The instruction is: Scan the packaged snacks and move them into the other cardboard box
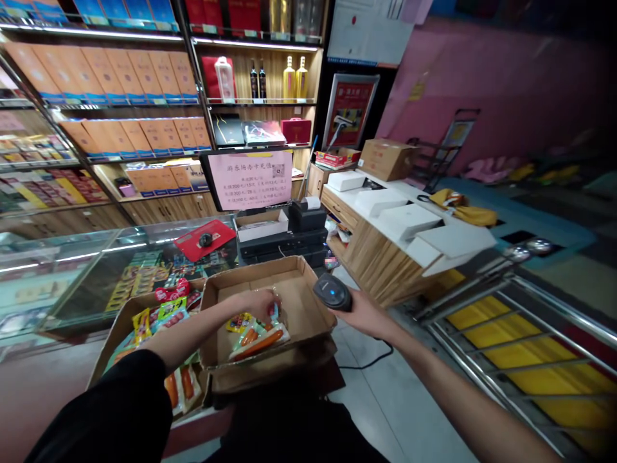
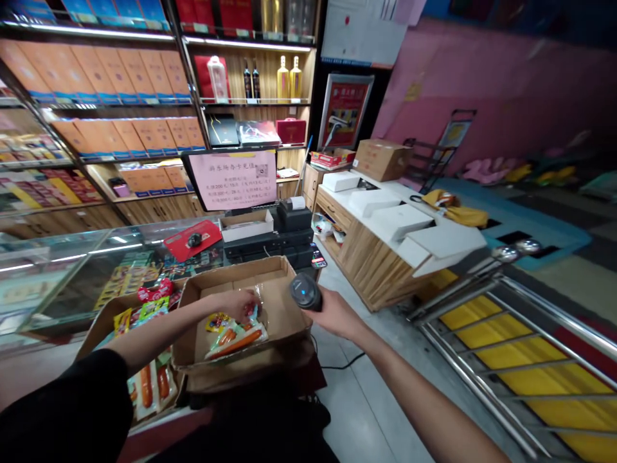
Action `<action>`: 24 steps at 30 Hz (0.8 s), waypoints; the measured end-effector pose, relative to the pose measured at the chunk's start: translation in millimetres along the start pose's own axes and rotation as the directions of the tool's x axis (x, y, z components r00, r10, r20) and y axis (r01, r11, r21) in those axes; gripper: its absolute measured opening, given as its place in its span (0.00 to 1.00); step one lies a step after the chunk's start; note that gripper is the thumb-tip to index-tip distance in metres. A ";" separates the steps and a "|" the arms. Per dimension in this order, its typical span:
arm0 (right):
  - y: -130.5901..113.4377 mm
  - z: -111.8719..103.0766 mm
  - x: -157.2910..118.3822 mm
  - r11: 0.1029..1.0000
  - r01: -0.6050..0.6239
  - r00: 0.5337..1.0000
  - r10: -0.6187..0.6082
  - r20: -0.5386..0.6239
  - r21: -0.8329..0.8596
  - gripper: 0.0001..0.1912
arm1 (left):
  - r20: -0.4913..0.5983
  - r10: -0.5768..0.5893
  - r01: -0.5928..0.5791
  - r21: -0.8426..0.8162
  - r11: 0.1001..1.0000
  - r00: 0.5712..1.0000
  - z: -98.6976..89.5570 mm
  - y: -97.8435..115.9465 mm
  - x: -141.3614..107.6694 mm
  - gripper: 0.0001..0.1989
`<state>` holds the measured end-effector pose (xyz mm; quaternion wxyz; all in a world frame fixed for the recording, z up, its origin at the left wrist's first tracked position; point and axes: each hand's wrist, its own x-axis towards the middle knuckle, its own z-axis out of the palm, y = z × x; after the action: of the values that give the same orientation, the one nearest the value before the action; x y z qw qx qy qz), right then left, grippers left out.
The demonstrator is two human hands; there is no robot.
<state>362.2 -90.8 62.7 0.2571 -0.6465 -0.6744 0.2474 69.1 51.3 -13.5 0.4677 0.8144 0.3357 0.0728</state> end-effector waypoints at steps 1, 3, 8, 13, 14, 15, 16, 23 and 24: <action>1.8 -2.3 1.4 1.000 0.006 1.000 -0.006 0.009 0.001 0.20 | -0.033 -0.028 0.025 -0.100 0.995 0.999 -5.6 1.7 -0.4 0.17; 5.6 -6.1 5.4 0.999 0.042 0.999 -0.042 0.035 0.007 0.20 | -0.109 -0.115 0.073 -0.334 0.940 0.987 -16.1 5.6 -1.4 0.16; 13.0 -12.0 20.4 0.984 0.177 0.979 -0.178 0.101 0.016 0.20 | -0.203 -0.437 0.075 -0.839 0.539 0.877 -23.7 13.1 -4.0 0.16; 7.5 -16.9 37.5 0.959 0.283 0.938 -0.280 0.203 0.013 0.22 | -0.342 -0.555 -0.097 -0.901 0.424 0.758 -6.7 18.8 -12.9 0.18; 5.4 -17.5 40.5 0.951 0.309 0.926 -0.307 0.219 0.028 0.23 | -0.368 -0.563 -0.120 -0.896 0.428 0.740 -2.5 20.5 -15.7 0.18; 3.5 -17.8 43.2 0.941 0.336 0.911 -0.337 0.236 0.047 0.24 | -0.393 -0.570 -0.139 -0.889 0.437 0.722 1.7 22.5 -19.0 0.18; 1.7 -17.8 45.5 0.930 0.361 0.896 -0.366 0.251 0.067 0.25 | -0.416 -0.575 -0.155 -0.881 0.447 0.704 5.7 24.7 -22.5 0.17; -6.3 -15.8 49.6 0.894 0.435 0.818 -0.440 0.369 0.102 0.22 | -0.499 -0.616 -0.214 -0.851 0.479 0.609 30.6 40.3 -51.5 0.17; -7.2 -15.9 48.9 0.889 0.447 0.807 -0.451 0.381 0.104 0.22 | -0.509 -0.616 -0.215 -0.846 0.488 0.601 34.1 42.0 -54.6 0.17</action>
<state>365.9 -42.2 80.7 0.1701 -0.4043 -0.8442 0.3080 62.2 -20.7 12.4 0.6150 0.3068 0.5244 0.5027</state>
